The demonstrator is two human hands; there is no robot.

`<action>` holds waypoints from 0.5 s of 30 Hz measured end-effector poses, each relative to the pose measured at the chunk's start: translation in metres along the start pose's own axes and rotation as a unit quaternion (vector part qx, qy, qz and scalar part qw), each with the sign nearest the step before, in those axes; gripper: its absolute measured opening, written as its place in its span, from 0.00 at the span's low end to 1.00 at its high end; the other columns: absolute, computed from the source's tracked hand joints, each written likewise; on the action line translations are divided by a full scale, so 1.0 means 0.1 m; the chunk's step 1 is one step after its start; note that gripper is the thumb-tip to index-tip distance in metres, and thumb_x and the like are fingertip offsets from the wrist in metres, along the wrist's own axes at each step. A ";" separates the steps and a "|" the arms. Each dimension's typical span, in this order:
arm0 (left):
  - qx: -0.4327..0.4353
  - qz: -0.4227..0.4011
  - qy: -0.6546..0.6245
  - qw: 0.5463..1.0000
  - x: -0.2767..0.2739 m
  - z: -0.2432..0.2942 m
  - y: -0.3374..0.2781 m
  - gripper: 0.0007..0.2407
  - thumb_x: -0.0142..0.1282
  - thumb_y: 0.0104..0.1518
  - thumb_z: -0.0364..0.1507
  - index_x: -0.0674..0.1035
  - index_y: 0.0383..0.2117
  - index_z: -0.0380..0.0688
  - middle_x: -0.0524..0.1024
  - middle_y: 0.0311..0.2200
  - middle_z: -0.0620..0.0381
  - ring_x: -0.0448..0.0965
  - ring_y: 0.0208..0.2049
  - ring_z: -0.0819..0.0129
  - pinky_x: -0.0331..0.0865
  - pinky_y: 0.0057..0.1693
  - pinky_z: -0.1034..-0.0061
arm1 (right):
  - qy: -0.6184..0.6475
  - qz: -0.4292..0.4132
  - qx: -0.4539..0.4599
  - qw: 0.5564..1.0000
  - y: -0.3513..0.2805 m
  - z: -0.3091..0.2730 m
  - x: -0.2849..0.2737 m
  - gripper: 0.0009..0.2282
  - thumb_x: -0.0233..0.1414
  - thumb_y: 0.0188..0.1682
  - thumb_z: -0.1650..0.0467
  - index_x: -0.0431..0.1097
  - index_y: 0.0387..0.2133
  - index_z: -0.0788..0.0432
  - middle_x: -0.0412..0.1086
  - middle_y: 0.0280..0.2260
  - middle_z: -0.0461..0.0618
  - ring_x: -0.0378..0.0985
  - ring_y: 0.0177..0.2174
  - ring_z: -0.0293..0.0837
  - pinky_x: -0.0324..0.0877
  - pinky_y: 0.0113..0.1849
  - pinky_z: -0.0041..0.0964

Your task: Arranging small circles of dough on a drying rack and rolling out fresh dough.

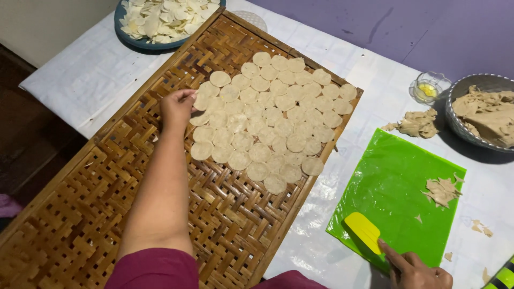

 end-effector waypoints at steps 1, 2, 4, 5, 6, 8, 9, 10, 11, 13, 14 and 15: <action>-0.001 -0.001 0.000 1.000 0.00 0.05 -0.03 0.06 0.60 0.59 0.23 0.84 0.40 0.43 0.83 0.33 0.55 0.81 0.27 0.74 0.82 0.39 0.82 | 0.000 -0.001 0.000 1.000 0.01 -0.02 -0.04 0.20 0.59 0.45 0.58 0.67 0.49 0.10 0.74 0.26 0.23 0.73 0.24 0.22 0.60 0.29 0.20; -0.017 0.018 0.087 0.996 0.00 0.10 -0.05 0.04 0.61 0.60 0.27 0.86 0.38 0.49 0.82 0.29 0.61 0.73 0.22 0.76 0.73 0.36 0.79 | -0.009 -0.032 0.006 0.999 0.03 -0.04 -0.07 0.19 0.58 0.45 0.57 0.67 0.48 0.09 0.74 0.25 0.21 0.72 0.24 0.20 0.62 0.31 0.19; -0.035 0.036 0.172 0.984 0.00 0.15 -0.06 0.03 0.62 0.61 0.31 0.87 0.36 0.56 0.81 0.24 0.67 0.66 0.17 0.77 0.65 0.33 0.75 | -0.020 -0.063 0.013 0.998 0.04 -0.04 -0.08 0.19 0.57 0.46 0.56 0.66 0.47 0.08 0.74 0.25 0.19 0.71 0.23 0.18 0.65 0.34 0.18; -0.052 0.055 0.175 0.982 -0.01 0.14 -0.06 0.04 0.61 0.61 0.31 0.88 0.36 0.57 0.82 0.27 0.66 0.71 0.20 0.76 0.69 0.36 0.74 | -0.034 -0.073 0.017 0.997 0.04 -0.02 -0.07 0.20 0.57 0.46 0.56 0.64 0.49 0.07 0.74 0.26 0.18 0.71 0.24 0.18 0.66 0.37 0.19; -0.069 0.074 0.179 0.979 -0.02 0.13 -0.06 0.05 0.60 0.61 0.31 0.88 0.36 0.58 0.84 0.30 0.66 0.76 0.24 0.74 0.73 0.39 0.73 | -0.047 -0.083 0.021 0.995 0.03 -0.01 -0.05 0.21 0.56 0.46 0.55 0.63 0.51 0.06 0.74 0.27 0.18 0.71 0.24 0.17 0.67 0.40 0.19; -0.080 0.083 0.181 0.977 -0.02 0.10 -0.03 0.04 0.61 0.61 0.31 0.88 0.36 0.58 0.84 0.29 0.67 0.75 0.22 0.74 0.73 0.39 0.73 | -0.054 -0.076 0.011 0.996 0.04 0.03 0.01 0.21 0.57 0.46 0.55 0.63 0.51 0.07 0.75 0.29 0.18 0.72 0.23 0.17 0.67 0.36 0.18; -0.090 0.092 0.183 0.975 -0.03 0.08 -0.02 0.04 0.61 0.61 0.32 0.88 0.36 0.59 0.84 0.29 0.67 0.75 0.21 0.75 0.73 0.39 0.72 | -0.060 -0.068 0.000 0.996 0.04 0.05 0.04 0.22 0.57 0.45 0.55 0.63 0.51 0.08 0.76 0.31 0.19 0.73 0.22 0.18 0.66 0.33 0.17; -0.091 0.091 0.183 0.975 -0.03 0.03 0.00 0.04 0.61 0.61 0.32 0.88 0.36 0.59 0.84 0.29 0.67 0.75 0.21 0.75 0.73 0.39 0.72 | -0.060 -0.068 0.001 0.996 0.04 0.04 0.03 0.22 0.57 0.45 0.55 0.63 0.51 0.08 0.76 0.31 0.19 0.73 0.22 0.18 0.66 0.33 0.17; -0.085 0.103 0.179 0.975 -0.03 -0.01 0.02 0.04 0.61 0.60 0.32 0.88 0.36 0.58 0.85 0.30 0.66 0.77 0.22 0.74 0.74 0.39 0.71 | -0.054 -0.070 0.002 0.996 0.04 0.04 0.02 0.21 0.57 0.45 0.55 0.64 0.51 0.08 0.76 0.33 0.18 0.75 0.25 0.17 0.66 0.32 0.17; -0.080 0.113 0.176 0.975 -0.02 -0.06 0.04 0.04 0.61 0.59 0.32 0.88 0.36 0.57 0.85 0.30 0.65 0.78 0.23 0.73 0.75 0.40 0.70 | -0.048 -0.073 0.004 0.996 0.02 0.05 0.01 0.21 0.57 0.45 0.55 0.64 0.50 0.08 0.77 0.36 0.18 0.77 0.27 0.17 0.66 0.31 0.16; -0.084 0.115 0.170 0.975 -0.02 -0.07 0.05 0.05 0.61 0.60 0.31 0.88 0.37 0.56 0.85 0.31 0.65 0.79 0.24 0.73 0.76 0.40 0.72 | -0.031 -0.071 0.010 0.997 0.02 0.05 0.00 0.20 0.57 0.46 0.56 0.65 0.50 0.09 0.76 0.30 0.19 0.73 0.22 0.19 0.66 0.30 0.17; -0.087 0.117 0.163 0.976 -0.02 -0.08 0.06 0.05 0.60 0.60 0.30 0.88 0.37 0.55 0.85 0.32 0.65 0.79 0.25 0.74 0.76 0.41 0.73 | -0.014 -0.068 0.016 0.997 0.02 0.06 -0.01 0.20 0.56 0.46 0.56 0.65 0.50 0.09 0.74 0.24 0.21 0.69 0.17 0.21 0.65 0.29 0.17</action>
Point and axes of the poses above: each hand's wrist, its own y-axis towards the middle knuckle, its own x-axis out of the palm, z = x × y, the point moved 4 cm from there along y, towards the middle knuckle
